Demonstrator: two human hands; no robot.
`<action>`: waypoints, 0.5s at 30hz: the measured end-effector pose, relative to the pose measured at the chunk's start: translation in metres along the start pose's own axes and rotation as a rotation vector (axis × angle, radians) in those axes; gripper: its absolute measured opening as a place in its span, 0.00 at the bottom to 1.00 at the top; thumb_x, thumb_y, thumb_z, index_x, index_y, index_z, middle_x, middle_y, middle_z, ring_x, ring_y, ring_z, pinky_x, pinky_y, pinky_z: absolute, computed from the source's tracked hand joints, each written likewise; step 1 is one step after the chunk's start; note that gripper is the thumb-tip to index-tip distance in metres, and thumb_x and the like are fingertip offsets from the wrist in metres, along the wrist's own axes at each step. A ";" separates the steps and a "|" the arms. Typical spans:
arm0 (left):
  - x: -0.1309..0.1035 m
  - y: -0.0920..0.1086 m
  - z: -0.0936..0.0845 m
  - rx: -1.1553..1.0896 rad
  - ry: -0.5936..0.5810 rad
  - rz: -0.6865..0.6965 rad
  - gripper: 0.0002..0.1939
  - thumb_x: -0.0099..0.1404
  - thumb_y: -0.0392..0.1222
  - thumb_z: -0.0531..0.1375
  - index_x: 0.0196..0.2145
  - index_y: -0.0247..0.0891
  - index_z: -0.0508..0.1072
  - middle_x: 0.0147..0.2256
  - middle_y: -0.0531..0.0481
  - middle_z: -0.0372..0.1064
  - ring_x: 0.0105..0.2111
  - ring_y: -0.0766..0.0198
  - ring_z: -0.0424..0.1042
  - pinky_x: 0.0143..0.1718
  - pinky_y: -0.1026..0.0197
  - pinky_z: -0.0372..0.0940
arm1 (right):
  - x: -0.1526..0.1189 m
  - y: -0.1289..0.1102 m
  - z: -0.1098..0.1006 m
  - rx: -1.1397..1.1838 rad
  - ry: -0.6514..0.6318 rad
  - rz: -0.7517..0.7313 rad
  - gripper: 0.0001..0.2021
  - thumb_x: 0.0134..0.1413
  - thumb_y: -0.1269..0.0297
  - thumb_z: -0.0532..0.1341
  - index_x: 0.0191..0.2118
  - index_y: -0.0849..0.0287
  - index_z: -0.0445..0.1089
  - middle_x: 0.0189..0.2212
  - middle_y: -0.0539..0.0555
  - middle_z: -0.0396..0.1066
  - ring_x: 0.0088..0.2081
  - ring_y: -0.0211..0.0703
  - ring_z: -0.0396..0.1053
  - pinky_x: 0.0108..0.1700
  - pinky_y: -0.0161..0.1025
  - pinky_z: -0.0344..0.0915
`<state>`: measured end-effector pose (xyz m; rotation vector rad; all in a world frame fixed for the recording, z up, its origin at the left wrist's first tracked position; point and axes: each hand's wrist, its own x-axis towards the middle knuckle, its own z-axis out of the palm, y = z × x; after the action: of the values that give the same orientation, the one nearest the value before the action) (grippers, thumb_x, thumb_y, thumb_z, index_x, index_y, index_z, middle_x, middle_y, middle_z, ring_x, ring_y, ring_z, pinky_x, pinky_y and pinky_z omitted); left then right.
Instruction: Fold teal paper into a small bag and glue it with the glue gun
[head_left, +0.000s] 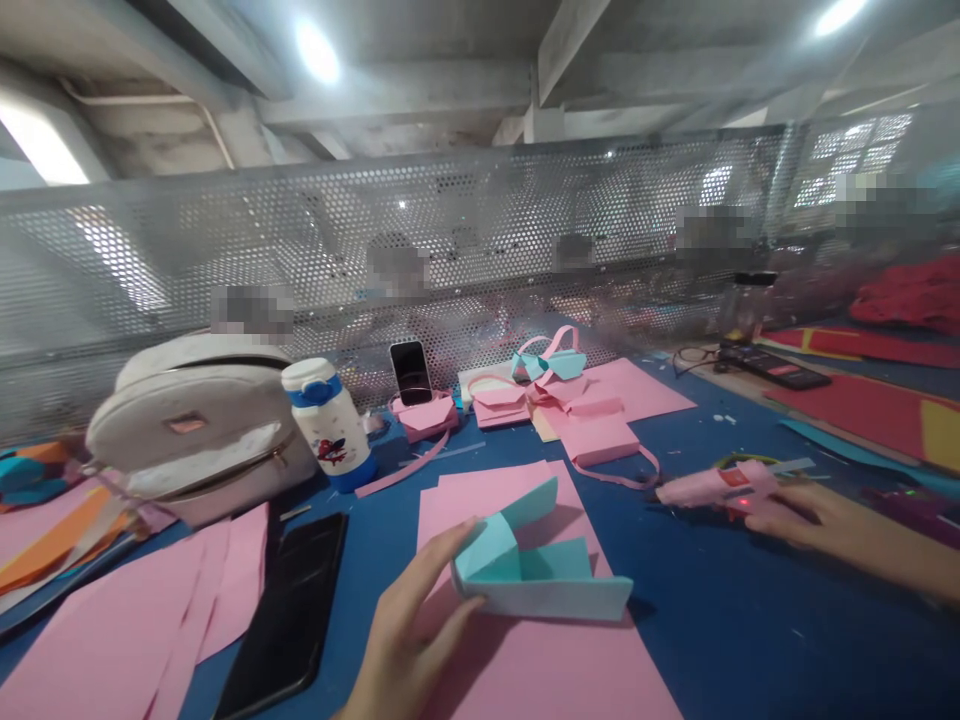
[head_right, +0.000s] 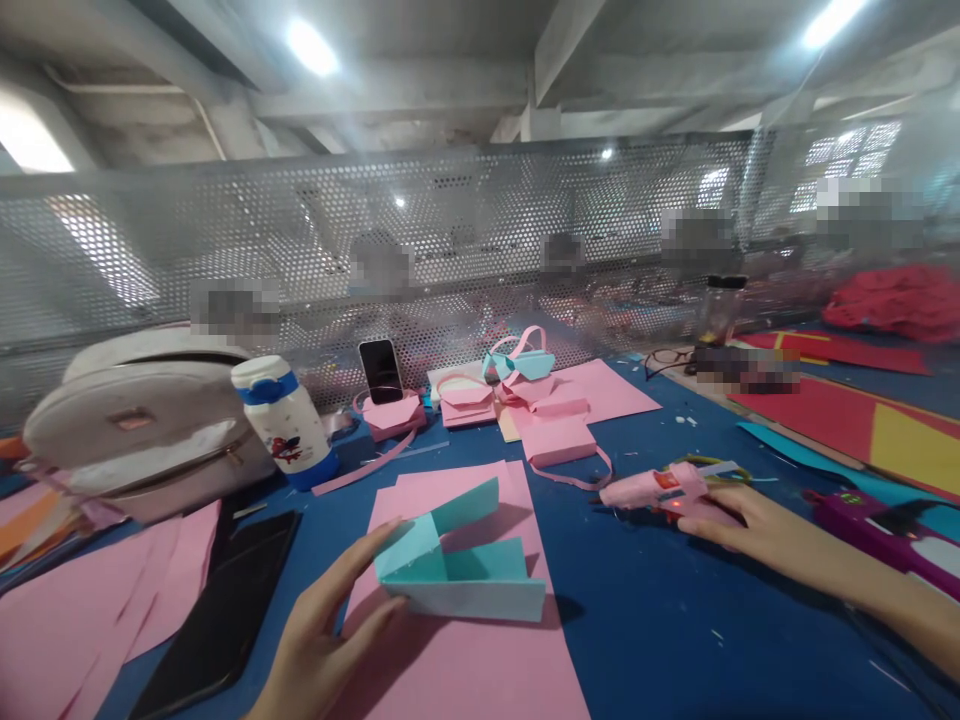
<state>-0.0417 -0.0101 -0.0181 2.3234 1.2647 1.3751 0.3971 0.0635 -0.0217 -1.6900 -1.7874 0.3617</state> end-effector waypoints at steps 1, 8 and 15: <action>0.000 0.000 0.000 0.006 0.003 -0.003 0.28 0.67 0.40 0.63 0.63 0.52 0.63 0.57 0.49 0.71 0.56 0.56 0.72 0.55 0.61 0.68 | -0.002 0.005 0.001 0.029 -0.016 0.010 0.08 0.54 0.62 0.60 0.35 0.56 0.77 0.43 0.65 0.79 0.49 0.63 0.75 0.51 0.48 0.66; 0.000 0.003 0.000 0.001 0.010 -0.011 0.28 0.67 0.40 0.63 0.63 0.54 0.63 0.57 0.50 0.71 0.56 0.57 0.72 0.56 0.62 0.68 | -0.017 0.007 0.005 0.005 -0.012 0.107 0.11 0.58 0.60 0.59 0.38 0.56 0.79 0.45 0.67 0.79 0.49 0.64 0.75 0.51 0.50 0.65; -0.002 -0.001 0.001 0.031 0.004 -0.016 0.28 0.67 0.39 0.63 0.63 0.52 0.63 0.58 0.48 0.70 0.56 0.55 0.71 0.55 0.60 0.69 | -0.029 0.024 -0.030 -0.152 -0.076 -0.181 0.15 0.48 0.53 0.67 0.43 0.51 0.79 0.47 0.64 0.78 0.51 0.64 0.73 0.56 0.55 0.64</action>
<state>-0.0420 -0.0109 -0.0205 2.3260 1.3123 1.3657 0.4332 0.0316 -0.0209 -1.6174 -2.0506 0.2184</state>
